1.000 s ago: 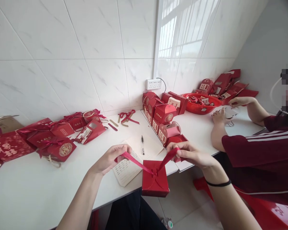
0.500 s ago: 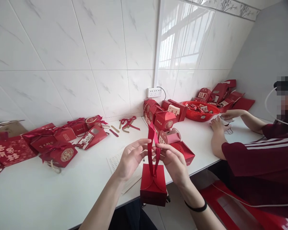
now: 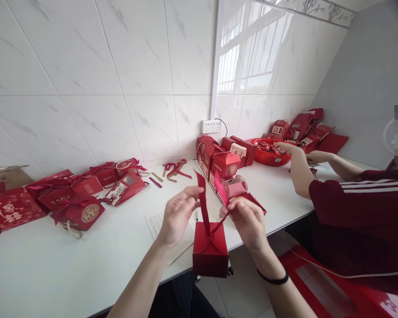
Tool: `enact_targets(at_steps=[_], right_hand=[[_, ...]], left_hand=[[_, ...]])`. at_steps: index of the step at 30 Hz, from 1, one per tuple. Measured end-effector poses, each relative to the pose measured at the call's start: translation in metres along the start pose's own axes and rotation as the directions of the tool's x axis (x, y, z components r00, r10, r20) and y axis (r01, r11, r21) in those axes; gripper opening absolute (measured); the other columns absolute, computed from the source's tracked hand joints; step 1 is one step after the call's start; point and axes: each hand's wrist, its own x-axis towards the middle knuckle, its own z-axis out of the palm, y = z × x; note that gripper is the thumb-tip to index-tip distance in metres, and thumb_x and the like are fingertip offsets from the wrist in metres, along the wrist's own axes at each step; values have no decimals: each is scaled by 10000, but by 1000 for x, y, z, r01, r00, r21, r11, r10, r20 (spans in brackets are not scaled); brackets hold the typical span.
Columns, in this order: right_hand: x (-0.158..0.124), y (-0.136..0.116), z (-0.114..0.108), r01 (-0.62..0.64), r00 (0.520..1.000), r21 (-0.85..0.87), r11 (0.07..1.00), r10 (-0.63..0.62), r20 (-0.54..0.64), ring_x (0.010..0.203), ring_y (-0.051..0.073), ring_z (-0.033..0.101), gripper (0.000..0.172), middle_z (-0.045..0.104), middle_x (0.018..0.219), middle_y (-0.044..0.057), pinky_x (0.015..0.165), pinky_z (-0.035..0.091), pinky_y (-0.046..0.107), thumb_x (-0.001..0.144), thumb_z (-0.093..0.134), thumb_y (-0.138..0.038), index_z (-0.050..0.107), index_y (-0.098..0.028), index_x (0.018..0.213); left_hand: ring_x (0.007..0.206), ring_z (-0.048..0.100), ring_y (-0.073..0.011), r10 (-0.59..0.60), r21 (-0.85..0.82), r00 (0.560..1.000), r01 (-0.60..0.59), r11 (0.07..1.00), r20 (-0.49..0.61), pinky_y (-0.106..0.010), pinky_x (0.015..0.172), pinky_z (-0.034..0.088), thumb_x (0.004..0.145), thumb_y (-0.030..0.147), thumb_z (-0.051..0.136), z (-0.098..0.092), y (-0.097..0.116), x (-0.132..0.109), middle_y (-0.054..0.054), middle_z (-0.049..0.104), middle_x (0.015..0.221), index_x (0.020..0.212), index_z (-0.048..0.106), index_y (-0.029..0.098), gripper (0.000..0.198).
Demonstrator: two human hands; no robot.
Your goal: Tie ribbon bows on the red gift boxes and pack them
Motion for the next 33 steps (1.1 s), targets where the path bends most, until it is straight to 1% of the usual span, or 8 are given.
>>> enact_targets(at_steps=[4, 7, 10, 15, 20, 23, 27, 33], right_hand=[[-1, -14, -23, -88, 995, -99, 991, 83, -51, 397, 133, 377, 453, 341, 429, -24, 439, 345, 297, 805, 510, -541, 410, -215, 507], [-13, -12, -46, -177, 984, -333, 926, 179, -24, 420, 121, 333, 497, 310, 434, -23, 446, 285, 277, 846, 461, -532, 335, -214, 485], [-31, -4, -60, -262, 957, -570, 779, 284, -52, 466, 110, 309, 481, 343, 504, -21, 453, 245, 259, 844, 473, -555, 369, -201, 534], [-50, 5, -61, -269, 914, -785, 558, 406, -25, 495, 117, 340, 373, 400, 536, -33, 485, 269, 243, 870, 435, -537, 520, -193, 751], [-52, 11, -52, -183, 830, -893, 411, 551, 83, 491, 116, 372, 413, 430, 517, -26, 506, 284, 247, 863, 471, -543, 541, -191, 660], [-51, 14, -49, -174, 785, -884, 434, 604, 142, 499, 111, 368, 443, 442, 532, -20, 502, 284, 246, 880, 459, -524, 498, -186, 597], [-51, 15, -50, -175, 771, -842, 510, 603, 205, 610, 130, 464, 377, 535, 677, 10, 580, 360, 254, 878, 496, -479, 533, -185, 645], [-48, 16, -51, -152, 784, -830, 536, 577, 229, 668, 131, 476, 332, 512, 809, 28, 647, 395, 270, 874, 506, -434, 498, -181, 661]], left_hand=[[641, 509, -121, 14, -35, 988, -20, 999, -155, -296, 671, 465, 734, 319, 613, -22, 8, -5, -22, 586, 736, 708, 646, 170, 155], [511, 379, -98, -69, 42, 983, 77, 996, -172, -288, 589, 414, 763, 333, 542, -48, 1, -19, 10, 418, 519, 477, 434, 167, 348], [479, 302, -92, -197, 139, 964, 223, 965, -179, -279, 535, 345, 751, 336, 529, -73, -17, -37, 25, 309, 459, 441, 278, 178, 429], [501, 307, -104, -290, 341, 937, 342, 875, -197, -278, 523, 268, 770, 402, 507, -99, -45, -53, 27, 312, 486, 476, 298, 190, 419], [538, 320, -119, -398, 682, 913, 345, 645, -85, -275, 547, 259, 842, 460, 435, -96, -48, -55, 30, 348, 558, 581, 382, 189, 380], [607, 439, -135, -515, 768, 857, 338, 544, -12, -264, 605, 330, 842, 495, 457, -86, -43, -55, 17, 499, 692, 804, 473, 194, 303], [797, 552, -185, -593, 821, 805, 314, 478, 37, -289, 715, 403, 810, 490, 536, -76, -38, -54, -29, 589, 905, 901, 506, 204, 302], [966, 534, -207, -588, 836, 802, 248, 489, 106, -348, 881, 393, 845, 457, 507, -71, -36, -52, -45, 592, 992, 884, 559, 197, 268]])
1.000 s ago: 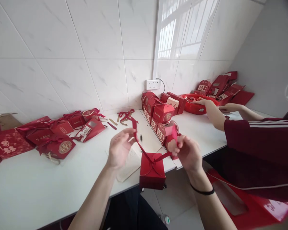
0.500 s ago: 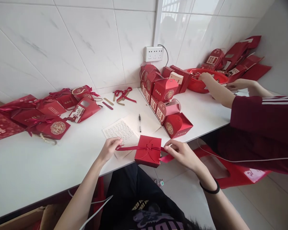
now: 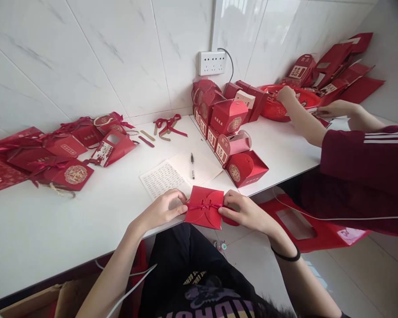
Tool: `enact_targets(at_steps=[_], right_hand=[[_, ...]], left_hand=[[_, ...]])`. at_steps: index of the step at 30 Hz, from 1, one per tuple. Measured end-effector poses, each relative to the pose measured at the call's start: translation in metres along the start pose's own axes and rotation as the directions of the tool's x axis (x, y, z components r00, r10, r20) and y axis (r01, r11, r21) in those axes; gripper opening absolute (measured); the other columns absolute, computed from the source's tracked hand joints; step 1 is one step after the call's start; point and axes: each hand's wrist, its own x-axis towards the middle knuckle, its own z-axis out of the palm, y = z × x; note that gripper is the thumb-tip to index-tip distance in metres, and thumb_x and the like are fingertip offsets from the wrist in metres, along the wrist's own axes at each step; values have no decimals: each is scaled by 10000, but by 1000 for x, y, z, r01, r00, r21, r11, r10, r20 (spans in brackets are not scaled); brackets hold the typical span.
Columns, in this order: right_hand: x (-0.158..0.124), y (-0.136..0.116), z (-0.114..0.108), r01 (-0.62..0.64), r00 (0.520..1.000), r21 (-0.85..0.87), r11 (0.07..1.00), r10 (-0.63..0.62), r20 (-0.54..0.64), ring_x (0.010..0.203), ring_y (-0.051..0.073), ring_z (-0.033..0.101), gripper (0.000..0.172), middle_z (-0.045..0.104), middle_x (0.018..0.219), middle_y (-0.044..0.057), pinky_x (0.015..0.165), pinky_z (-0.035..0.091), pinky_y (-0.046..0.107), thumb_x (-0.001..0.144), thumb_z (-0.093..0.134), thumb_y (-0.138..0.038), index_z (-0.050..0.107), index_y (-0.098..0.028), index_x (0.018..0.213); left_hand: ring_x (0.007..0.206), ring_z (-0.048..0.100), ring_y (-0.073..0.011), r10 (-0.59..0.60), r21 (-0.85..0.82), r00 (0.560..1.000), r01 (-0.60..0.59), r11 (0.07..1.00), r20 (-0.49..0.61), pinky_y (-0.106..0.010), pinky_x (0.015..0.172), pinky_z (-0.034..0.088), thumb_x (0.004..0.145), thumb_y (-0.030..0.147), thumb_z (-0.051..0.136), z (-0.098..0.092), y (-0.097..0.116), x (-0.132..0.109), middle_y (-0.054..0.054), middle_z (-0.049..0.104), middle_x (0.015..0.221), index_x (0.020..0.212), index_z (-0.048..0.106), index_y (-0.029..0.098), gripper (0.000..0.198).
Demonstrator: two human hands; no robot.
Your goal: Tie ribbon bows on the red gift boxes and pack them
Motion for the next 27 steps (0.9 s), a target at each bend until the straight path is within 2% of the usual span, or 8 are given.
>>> enact_targets(at_steps=[4, 7, 9, 14, 21, 24, 27], right_hand=[[5, 2, 0, -37, 998, 90, 995, 33, 46, 622, 121, 436, 315, 501, 696, -6, 591, 358, 252, 864, 519, -415, 461, -184, 658], [9, 6, 0, -58, 994, 228, 972, 36, 99, 611, 116, 438, 337, 502, 668, -12, 576, 353, 241, 857, 530, -460, 485, -179, 676], [12, 10, 0, -50, 994, 308, 950, 19, 104, 597, 113, 437, 392, 495, 649, -12, 561, 352, 236, 858, 511, -516, 495, -175, 665], [14, 22, 0, -60, 996, 403, 913, 26, 91, 590, 119, 461, 475, 502, 634, -1, 550, 377, 240, 827, 506, -607, 529, -169, 644], [10, 20, -5, -100, 980, 566, 819, -18, 200, 657, 133, 534, 392, 589, 680, 19, 656, 423, 264, 790, 615, -538, 570, -163, 686], [10, 22, -5, -96, 980, 552, 828, -20, 200, 597, 119, 506, 403, 565, 623, 8, 599, 402, 247, 790, 619, -537, 549, -161, 663], [12, 29, -2, -129, 985, 554, 822, 43, 166, 516, 96, 455, 420, 508, 592, -14, 492, 364, 222, 778, 623, -555, 527, -161, 670]], left_hand=[[838, 538, -169, -42, -133, 997, 51, 990, 70, -300, 780, 410, 846, 455, 509, 4, -2, -1, -15, 573, 882, 912, 524, 190, 273], [696, 464, -130, 12, -222, 993, 15, 975, 117, -258, 667, 367, 837, 473, 512, 8, -6, 1, 16, 487, 727, 731, 467, 173, 321], [651, 411, -112, 59, -290, 990, -19, 957, 128, -245, 621, 331, 838, 469, 508, 10, -10, 3, 24, 436, 695, 652, 406, 170, 366], [586, 371, -88, 118, -462, 991, -74, 884, 68, -239, 576, 307, 834, 401, 531, 15, -16, 6, 31, 396, 650, 598, 361, 167, 373], [433, 391, -64, 30, -648, 1000, -26, 761, -6, -207, 450, 299, 814, 415, 560, 33, -22, 3, 49, 430, 519, 598, 343, 179, 387], [446, 410, -63, 36, -710, 998, -60, 701, -49, -204, 448, 301, 807, 388, 572, 38, -26, 3, 43, 444, 545, 591, 338, 176, 383], [481, 424, -68, 44, -767, 996, -83, 637, -71, -210, 474, 317, 804, 357, 583, 40, -29, 5, 34, 461, 576, 593, 351, 171, 365]])
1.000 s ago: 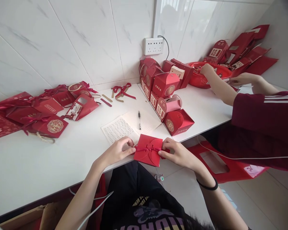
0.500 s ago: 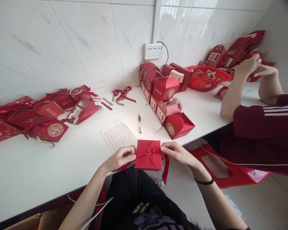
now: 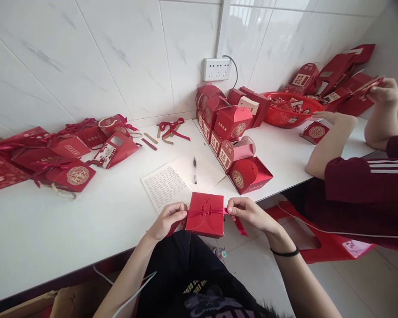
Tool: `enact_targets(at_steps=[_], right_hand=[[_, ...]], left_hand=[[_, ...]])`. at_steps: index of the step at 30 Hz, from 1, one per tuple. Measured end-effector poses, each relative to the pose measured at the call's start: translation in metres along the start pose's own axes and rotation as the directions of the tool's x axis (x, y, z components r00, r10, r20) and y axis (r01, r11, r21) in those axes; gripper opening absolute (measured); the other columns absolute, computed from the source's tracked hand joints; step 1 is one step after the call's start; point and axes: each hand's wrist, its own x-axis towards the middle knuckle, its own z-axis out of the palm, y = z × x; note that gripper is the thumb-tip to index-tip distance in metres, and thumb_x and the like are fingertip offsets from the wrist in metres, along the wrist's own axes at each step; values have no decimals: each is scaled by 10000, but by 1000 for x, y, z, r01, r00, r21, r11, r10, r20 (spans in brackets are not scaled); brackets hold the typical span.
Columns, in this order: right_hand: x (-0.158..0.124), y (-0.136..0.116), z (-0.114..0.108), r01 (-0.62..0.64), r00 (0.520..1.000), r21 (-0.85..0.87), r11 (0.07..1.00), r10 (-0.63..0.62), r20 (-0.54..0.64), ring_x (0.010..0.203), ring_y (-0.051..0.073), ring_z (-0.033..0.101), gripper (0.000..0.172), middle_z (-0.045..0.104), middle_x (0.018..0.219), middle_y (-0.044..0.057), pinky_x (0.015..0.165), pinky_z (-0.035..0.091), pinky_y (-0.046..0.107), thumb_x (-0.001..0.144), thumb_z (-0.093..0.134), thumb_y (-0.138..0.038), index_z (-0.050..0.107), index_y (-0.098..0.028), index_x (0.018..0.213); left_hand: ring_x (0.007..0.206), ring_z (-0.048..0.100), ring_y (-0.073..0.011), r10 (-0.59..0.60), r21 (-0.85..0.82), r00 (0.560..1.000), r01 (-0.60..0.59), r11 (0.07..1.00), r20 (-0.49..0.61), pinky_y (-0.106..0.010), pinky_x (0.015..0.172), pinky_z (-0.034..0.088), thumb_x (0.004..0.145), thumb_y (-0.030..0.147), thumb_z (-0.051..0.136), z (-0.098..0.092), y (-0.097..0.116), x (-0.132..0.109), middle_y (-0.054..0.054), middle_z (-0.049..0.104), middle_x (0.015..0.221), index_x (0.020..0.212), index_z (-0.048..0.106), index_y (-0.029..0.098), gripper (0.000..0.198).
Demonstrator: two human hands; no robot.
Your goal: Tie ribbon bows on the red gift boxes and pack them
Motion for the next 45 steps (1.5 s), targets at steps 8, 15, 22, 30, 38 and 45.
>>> enact_targets(at_steps=[8, 15, 22, 30, 38, 45], right_hand=[[-5, -16, 0, 32, 997, 40, 999, -34, 65, 611, 123, 517, 380, 562, 653, 18, 599, 456, 259, 779, 645, -523, 576, -154, 719], [-5, -51, 26, 196, 977, -145, 970, -206, -58, 958, 211, 581, 274, 616, 1107, 101, 778, 480, 315, 829, 615, -439, 645, -170, 784], [15, -33, 45, 236, 915, -402, 885, -342, -215, 816, 196, 612, 209, 673, 880, 43, 749, 491, 311, 876, 543, -390, 655, -214, 863], [21, -32, 50, 315, 863, -499, 807, -463, -204, 845, 190, 621, 189, 667, 922, 56, 762, 495, 317, 894, 472, -246, 655, -214, 922], [21, -32, 50, 223, 909, -434, 873, -347, -230, 776, 163, 624, 121, 679, 816, 0, 722, 471, 277, 823, 511, -187, 610, -217, 886], [21, -33, 51, 220, 893, -489, 844, -377, -247, 704, 158, 562, 89, 619, 768, 18, 652, 452, 272, 796, 512, -208, 592, -199, 759]], left_hand=[[574, 546, -121, 6, 95, 1000, -5, 995, -7, -257, 579, 431, 824, 341, 562, 5, 10, -5, 6, 557, 610, 603, 404, 171, 320], [569, 528, -109, -64, 308, 998, 60, 949, 2, -237, 558, 414, 827, 351, 541, 13, 36, -7, 1, 558, 615, 612, 440, 165, 302], [539, 441, -89, -81, 563, 997, 64, 824, 5, -207, 522, 351, 847, 375, 511, 22, 74, -7, 37, 499, 593, 723, 515, 172, 238], [641, 539, -145, 16, 867, 995, -92, 490, 97, -243, 604, 373, 872, 325, 479, 39, 102, 0, 5, 622, 730, 807, 626, 196, 206], [646, 515, -141, 41, 927, 964, -266, 266, 264, -255, 613, 343, 846, 177, 479, 47, 119, 21, -10, 563, 793, 744, 660, 195, 208], [768, 566, -169, -35, 865, 932, -319, 388, 360, -258, 663, 394, 765, 119, 501, 49, 128, 43, -10, 624, 810, 768, 653, 210, 177]])
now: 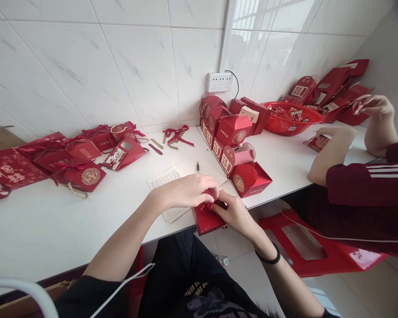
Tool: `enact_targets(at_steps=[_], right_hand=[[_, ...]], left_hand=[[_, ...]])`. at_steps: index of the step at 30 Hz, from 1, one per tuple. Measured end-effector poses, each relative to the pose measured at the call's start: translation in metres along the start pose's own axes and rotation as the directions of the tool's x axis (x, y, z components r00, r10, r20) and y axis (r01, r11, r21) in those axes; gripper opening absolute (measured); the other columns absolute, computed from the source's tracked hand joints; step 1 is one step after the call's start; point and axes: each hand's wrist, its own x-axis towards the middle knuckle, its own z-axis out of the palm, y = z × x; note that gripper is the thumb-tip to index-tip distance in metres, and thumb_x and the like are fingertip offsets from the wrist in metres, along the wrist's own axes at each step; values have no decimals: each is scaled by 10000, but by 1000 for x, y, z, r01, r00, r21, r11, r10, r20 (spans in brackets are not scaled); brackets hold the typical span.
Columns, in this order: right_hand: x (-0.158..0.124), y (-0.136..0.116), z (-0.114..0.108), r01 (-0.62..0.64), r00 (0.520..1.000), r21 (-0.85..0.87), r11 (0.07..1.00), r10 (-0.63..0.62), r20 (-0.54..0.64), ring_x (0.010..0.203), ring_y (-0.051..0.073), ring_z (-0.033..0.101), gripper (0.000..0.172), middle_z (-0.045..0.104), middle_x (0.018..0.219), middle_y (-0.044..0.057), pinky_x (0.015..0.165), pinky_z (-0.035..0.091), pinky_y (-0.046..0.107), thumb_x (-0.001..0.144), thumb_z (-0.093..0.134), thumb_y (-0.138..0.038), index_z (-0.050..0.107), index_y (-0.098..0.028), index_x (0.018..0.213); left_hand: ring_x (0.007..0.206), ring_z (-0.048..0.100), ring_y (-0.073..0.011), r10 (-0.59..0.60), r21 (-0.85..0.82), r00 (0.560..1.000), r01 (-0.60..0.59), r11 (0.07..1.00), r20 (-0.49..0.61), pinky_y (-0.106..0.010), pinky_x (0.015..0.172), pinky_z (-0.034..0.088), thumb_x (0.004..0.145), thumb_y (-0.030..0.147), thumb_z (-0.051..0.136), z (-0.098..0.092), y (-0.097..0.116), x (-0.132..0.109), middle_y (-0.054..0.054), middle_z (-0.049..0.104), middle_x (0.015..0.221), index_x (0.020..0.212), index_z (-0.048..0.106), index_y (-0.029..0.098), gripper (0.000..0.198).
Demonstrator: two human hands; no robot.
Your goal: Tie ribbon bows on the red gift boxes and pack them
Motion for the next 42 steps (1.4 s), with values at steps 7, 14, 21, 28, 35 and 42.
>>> enact_targets(at_steps=[7, 14, 21, 28, 35, 42], right_hand=[[-2, 9, 9, -67, 991, 256, 964, 93, -94, 694, 161, 596, 159, 628, 737, 9, 627, 466, 272, 783, 595, -329, 496, -207, 764], [-5, 11, 13, -20, 985, 300, 954, 70, -156, 795, 185, 597, 235, 631, 810, 52, 688, 480, 301, 801, 625, -386, 488, -207, 734], [-6, 9, 13, -21, 978, 225, 974, 67, -200, 830, 201, 601, 231, 620, 812, 53, 716, 489, 318, 790, 619, -401, 512, -204, 736], [-7, 7, 12, -35, 973, 177, 984, 73, -217, 789, 192, 590, 205, 617, 784, 51, 659, 478, 292, 799, 593, -380, 511, -205, 730], [-7, 9, 12, -20, 969, 202, 979, 69, -239, 833, 201, 593, 204, 615, 810, 60, 684, 488, 302, 800, 597, -376, 502, -206, 739], [-8, 15, 10, -10, 974, 246, 969, 66, -218, 875, 205, 591, 187, 605, 830, 58, 724, 495, 307, 811, 603, -360, 509, -204, 768]], left_hand=[[731, 587, -155, -139, -205, 986, 117, 972, -95, -261, 669, 423, 795, 247, 555, 16, -30, 6, 3, 649, 792, 812, 622, 190, 89], [884, 563, -184, -109, -216, 934, 35, 976, -341, -313, 816, 429, 815, 235, 540, 53, -42, -16, -46, 626, 897, 779, 636, 186, 114], [1051, 516, -241, -173, -138, 884, 125, 982, -434, -413, 975, 299, 832, 286, 543, 80, -26, -33, -51, 649, 1000, 839, 643, 203, 130], [973, 595, -226, -293, -207, 708, 207, 956, -643, -421, 973, 257, 850, 306, 538, 104, -20, -23, -36, 678, 944, 776, 556, 200, 131], [1010, 574, -234, -318, -205, 642, 246, 947, -698, -427, 961, 254, 866, 311, 512, 118, -12, -19, -54, 661, 1014, 830, 585, 207, 132], [981, 578, -235, -296, -183, 642, 238, 954, -707, -395, 883, 325, 858, 294, 532, 120, -15, -15, -47, 666, 927, 791, 610, 201, 139]])
